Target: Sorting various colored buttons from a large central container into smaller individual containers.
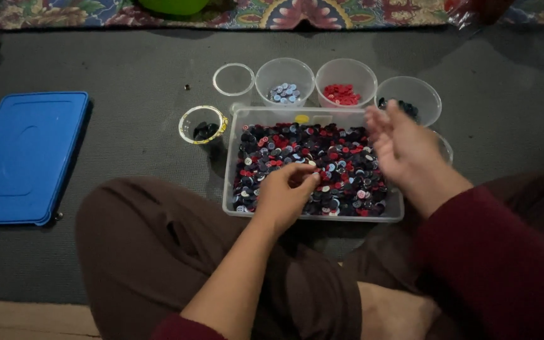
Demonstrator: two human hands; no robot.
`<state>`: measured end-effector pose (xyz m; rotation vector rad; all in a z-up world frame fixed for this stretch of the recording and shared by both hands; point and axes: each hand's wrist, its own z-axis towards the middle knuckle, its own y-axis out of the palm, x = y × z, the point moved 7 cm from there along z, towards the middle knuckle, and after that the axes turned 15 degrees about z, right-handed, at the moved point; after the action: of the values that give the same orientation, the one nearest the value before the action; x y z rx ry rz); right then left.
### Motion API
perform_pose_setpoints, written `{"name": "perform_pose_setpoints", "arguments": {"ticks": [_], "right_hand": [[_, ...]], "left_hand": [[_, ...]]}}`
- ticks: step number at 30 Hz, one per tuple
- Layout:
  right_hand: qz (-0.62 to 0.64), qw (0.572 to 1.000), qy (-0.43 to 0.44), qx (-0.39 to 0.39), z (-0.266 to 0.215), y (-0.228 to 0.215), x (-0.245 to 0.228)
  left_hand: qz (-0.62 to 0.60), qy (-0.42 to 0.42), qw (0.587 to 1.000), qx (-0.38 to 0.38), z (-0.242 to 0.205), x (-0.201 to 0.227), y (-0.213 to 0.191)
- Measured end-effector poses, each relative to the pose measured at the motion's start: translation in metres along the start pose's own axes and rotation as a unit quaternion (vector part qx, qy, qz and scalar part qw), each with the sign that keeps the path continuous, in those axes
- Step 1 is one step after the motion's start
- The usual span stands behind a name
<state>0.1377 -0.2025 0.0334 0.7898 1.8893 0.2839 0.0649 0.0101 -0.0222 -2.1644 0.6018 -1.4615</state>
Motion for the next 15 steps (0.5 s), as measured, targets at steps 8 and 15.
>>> {"name": "perform_pose_setpoints", "arguments": {"ticks": [8,15], "right_hand": [[-0.629,0.758,-0.150,-0.086,0.005,-0.053,0.082],[-0.720,0.689,-0.004,-0.083,0.049,-0.082,0.122]], "left_hand": [[0.306,-0.026,0.950,0.047,-0.012,0.016,-0.026],[0.271,-0.084,0.953,-0.106,0.007,0.003,0.009]]}}
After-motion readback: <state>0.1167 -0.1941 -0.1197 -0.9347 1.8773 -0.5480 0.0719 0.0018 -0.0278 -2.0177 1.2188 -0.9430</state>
